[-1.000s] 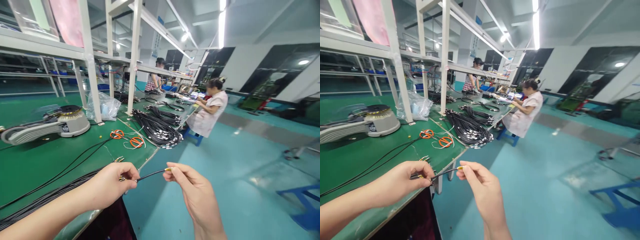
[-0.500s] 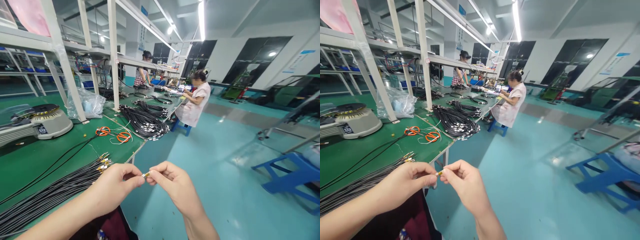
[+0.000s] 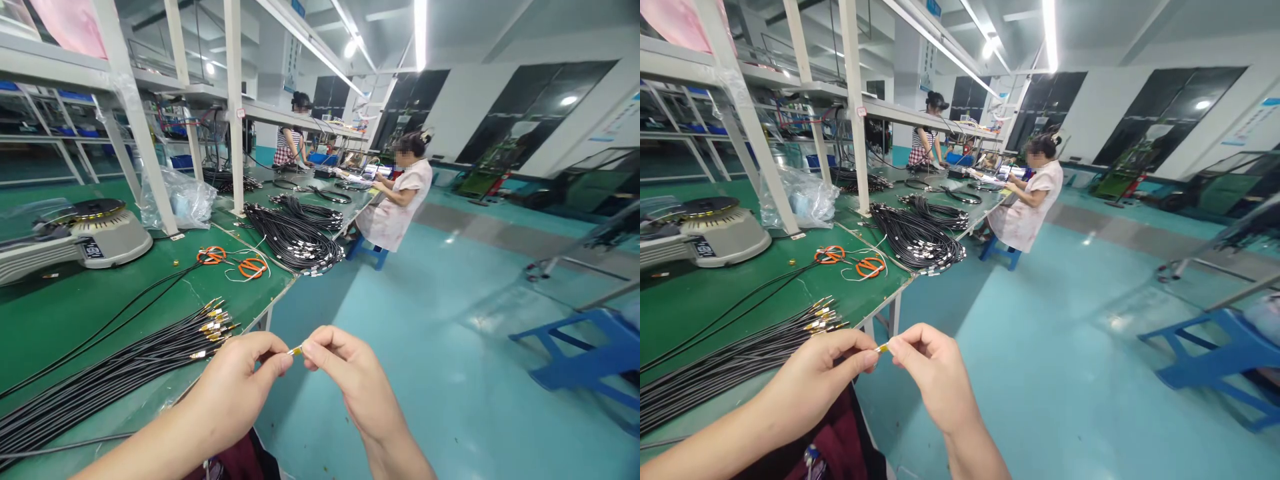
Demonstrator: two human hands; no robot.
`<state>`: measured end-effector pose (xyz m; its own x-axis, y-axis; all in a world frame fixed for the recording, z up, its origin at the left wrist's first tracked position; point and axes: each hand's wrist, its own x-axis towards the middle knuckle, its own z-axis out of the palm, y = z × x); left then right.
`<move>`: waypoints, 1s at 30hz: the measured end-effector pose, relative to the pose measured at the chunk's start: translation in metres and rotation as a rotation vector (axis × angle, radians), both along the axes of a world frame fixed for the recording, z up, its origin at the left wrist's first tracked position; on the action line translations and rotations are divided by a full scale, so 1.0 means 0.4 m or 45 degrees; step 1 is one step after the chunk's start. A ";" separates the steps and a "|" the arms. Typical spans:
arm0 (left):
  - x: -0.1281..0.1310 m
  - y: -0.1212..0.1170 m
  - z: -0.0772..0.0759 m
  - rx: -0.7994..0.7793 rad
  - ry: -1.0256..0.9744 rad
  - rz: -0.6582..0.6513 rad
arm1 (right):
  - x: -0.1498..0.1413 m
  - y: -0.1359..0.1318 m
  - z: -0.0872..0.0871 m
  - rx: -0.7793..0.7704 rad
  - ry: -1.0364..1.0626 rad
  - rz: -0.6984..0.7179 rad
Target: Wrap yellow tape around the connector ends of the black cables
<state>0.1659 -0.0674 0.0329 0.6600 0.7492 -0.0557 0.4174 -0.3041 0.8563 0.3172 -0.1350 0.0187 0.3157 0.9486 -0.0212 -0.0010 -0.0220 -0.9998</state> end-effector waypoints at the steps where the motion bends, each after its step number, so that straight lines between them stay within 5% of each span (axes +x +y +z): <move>1: 0.001 -0.001 -0.002 -0.022 -0.027 0.010 | 0.000 -0.001 -0.003 0.008 0.012 0.006; 15: 0.010 -0.020 -0.042 -0.446 -0.391 0.078 | -0.004 -0.030 -0.023 0.145 0.002 0.029; 23: 0.008 -0.027 -0.010 -0.216 -0.185 0.061 | -0.008 -0.027 -0.010 0.106 -0.085 0.046; 30: 0.016 -0.033 -0.036 -0.174 -0.196 0.088 | -0.012 -0.031 -0.016 0.107 -0.165 0.086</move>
<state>0.1723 -0.0804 0.0184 0.6157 0.7855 -0.0622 0.2943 -0.1560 0.9429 0.3123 -0.1475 0.0121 0.2462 0.9645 0.0955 0.1265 0.0657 -0.9898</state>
